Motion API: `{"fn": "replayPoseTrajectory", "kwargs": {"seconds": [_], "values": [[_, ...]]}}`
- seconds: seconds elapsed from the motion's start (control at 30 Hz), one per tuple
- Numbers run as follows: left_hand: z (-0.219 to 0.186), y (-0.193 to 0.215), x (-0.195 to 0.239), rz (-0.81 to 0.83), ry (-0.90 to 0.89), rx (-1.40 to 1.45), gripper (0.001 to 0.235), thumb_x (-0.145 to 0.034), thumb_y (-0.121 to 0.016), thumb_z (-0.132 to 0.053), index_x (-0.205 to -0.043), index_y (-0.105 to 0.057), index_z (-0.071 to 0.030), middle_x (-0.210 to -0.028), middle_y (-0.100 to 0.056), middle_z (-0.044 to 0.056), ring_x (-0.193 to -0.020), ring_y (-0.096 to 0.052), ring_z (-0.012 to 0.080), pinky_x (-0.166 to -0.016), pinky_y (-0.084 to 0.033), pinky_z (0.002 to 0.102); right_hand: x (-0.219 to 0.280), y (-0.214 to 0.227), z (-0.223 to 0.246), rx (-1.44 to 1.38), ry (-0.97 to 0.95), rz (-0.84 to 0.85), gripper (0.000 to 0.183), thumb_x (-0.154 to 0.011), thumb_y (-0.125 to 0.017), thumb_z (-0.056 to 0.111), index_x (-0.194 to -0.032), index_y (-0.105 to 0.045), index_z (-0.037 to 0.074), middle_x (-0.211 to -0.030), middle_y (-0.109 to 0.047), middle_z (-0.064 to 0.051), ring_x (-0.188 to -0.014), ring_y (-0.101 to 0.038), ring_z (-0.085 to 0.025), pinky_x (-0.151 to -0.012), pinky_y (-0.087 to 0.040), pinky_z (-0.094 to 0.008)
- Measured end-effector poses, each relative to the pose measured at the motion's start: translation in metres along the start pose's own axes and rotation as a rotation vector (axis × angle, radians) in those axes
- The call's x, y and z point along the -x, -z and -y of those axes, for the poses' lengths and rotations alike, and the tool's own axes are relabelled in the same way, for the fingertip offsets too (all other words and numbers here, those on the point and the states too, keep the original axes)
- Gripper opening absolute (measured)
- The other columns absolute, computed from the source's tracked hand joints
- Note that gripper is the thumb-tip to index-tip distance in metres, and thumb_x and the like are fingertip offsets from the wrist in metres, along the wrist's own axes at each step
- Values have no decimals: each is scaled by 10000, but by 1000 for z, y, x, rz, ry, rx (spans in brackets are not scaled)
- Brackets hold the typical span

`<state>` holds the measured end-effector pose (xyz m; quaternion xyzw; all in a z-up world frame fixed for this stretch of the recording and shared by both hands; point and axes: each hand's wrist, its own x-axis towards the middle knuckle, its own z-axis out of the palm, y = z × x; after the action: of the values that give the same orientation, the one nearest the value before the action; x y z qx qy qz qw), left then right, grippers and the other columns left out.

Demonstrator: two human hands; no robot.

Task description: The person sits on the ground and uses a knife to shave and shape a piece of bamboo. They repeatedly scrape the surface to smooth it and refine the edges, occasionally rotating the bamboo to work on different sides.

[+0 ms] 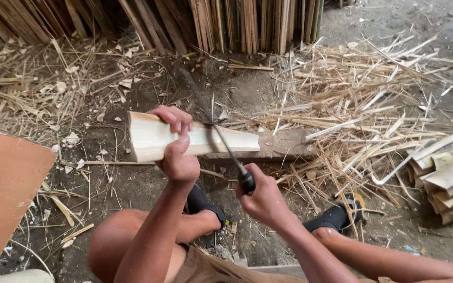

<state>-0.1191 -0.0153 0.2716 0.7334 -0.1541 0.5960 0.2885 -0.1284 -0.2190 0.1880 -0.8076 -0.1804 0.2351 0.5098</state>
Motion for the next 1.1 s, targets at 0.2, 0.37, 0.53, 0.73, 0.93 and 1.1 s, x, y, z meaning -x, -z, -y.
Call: {"fn": "replayPoseTrajectory", "kwargs": {"seconds": [0.2, 0.37, 0.53, 0.73, 0.93, 1.1], "values": [[-5, 8, -9, -231, 566, 783, 396, -723, -475, -50, -1115, -426, -21, -885, -391, 85, -786, -394, 169, -751, -406, 290, -35, -6, -22, 132, -189, -62, 124, -876, -596, 24, -999, -594, 7, -670, -661, -99, -563, -600, -227, -512, -465, -410], [0, 0, -12, -129, 474, 604, 327, -768, -441, -5, -1095, -425, -5, -908, -411, 119, -802, -440, 201, -775, -429, 318, -9, 0, -5, 87, -32, -29, 182, -880, -645, 91, -1025, -562, 18, -630, -651, -142, -522, -623, -229, -513, -479, -434], [4, -3, -4, -126, 282, 389, 301, -773, -445, 37, -1067, -432, -24, -921, -441, 140, -813, -462, 228, -770, -457, 342, -58, -21, -72, 106, -161, -89, 216, -904, -606, 70, -1104, -544, 17, -743, -683, -144, -557, -639, -228, -487, -534, -406], [19, 13, -17, -325, 643, 773, 379, -726, -420, -53, -1105, -433, -46, -883, -390, 66, -781, -388, 157, -754, -397, 292, -80, -8, -104, 80, -256, 60, 282, -878, -643, 48, -1152, -579, 35, -788, -689, -174, -593, -600, -220, -488, -491, -355], [17, 6, -17, -309, 665, 781, 385, -715, -424, -56, -1100, -428, -39, -889, -380, 57, -794, -380, 158, -767, -401, 295, -49, -15, -81, 227, 56, -10, 247, -883, -651, 68, -1117, -582, 23, -750, -713, -172, -574, -665, -223, -493, -481, -360], [22, 10, -14, -410, 683, 785, 407, -688, -432, -46, -1094, -446, -24, -908, -387, 64, -797, -386, 169, -764, -400, 298, -107, -15, -172, 347, -250, -117, 264, -844, -693, 74, -1082, -596, 12, -848, -704, -190, -696, -661, -263, -554, -486, -348]]}}
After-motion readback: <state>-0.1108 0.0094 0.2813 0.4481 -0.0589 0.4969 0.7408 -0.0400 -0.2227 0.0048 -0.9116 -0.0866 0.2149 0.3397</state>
